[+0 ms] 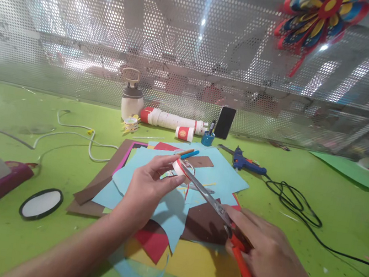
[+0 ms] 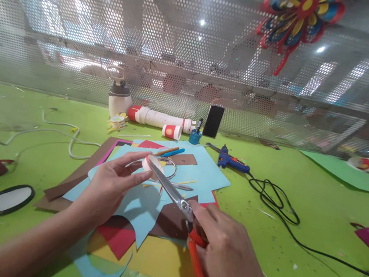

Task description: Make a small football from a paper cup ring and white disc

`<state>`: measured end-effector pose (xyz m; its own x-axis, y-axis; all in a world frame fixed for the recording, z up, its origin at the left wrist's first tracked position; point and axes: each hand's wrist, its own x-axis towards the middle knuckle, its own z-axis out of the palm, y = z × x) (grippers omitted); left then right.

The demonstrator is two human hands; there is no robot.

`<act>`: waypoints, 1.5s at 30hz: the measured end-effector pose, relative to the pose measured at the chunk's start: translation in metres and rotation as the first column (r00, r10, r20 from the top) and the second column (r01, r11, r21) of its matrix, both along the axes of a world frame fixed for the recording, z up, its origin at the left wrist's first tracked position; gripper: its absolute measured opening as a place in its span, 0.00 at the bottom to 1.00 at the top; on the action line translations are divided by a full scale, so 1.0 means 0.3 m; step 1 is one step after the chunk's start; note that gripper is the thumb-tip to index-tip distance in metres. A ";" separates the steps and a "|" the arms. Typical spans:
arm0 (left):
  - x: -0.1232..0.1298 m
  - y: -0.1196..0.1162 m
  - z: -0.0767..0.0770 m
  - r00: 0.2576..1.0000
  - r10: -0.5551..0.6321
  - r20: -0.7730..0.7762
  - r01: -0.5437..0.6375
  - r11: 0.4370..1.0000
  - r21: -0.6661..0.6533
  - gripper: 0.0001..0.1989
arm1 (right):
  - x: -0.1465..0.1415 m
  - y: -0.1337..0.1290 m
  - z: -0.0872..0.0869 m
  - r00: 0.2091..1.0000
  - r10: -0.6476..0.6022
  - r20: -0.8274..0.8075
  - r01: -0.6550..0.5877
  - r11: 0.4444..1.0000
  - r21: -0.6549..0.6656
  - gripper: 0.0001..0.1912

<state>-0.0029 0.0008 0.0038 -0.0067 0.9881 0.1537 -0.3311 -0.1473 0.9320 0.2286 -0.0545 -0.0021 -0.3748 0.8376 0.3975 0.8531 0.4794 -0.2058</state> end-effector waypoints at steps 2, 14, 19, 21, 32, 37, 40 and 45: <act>-0.002 0.001 -0.005 0.999 0.025 -0.020 -0.025 1.000 -0.019 0.19 | 0.002 -0.001 -0.002 1.000 -0.002 0.014 0.002 1.000 -0.005 0.18; -0.024 0.016 -0.014 0.975 -0.160 0.152 0.176 0.979 -0.105 0.23 | 0.013 0.027 0.007 0.986 -0.136 -0.101 0.123 0.985 -0.121 0.16; -0.028 0.023 0.000 0.950 -0.141 0.277 0.183 0.974 -0.132 0.24 | 0.014 0.051 0.023 0.957 -0.274 -0.099 0.250 0.946 -0.206 0.12; -0.031 0.028 0.001 0.938 -0.165 0.305 0.211 0.970 -0.124 0.19 | 0.013 0.057 0.030 0.951 -0.295 -0.091 0.268 0.936 -0.230 0.13; -0.050 0.046 0.017 0.834 -0.210 0.510 0.320 0.938 -0.137 0.10 | 0.083 0.084 0.056 0.929 -0.365 0.067 0.370 0.898 -0.236 0.19; -0.054 0.051 0.030 0.836 -0.167 0.522 0.287 0.945 -0.158 0.10 | 0.122 0.130 0.060 0.900 -0.400 0.170 0.432 0.868 -0.245 0.21; -0.058 0.054 0.032 0.855 -0.145 0.498 0.271 0.944 -0.190 0.11 | 0.147 0.160 0.045 0.885 -0.403 0.233 0.455 0.856 -0.245 0.23; -0.059 0.053 0.035 0.869 -0.159 0.469 0.267 0.948 -0.173 0.12 | 0.188 0.180 0.006 0.871 -0.381 0.310 0.461 0.852 -0.247 0.23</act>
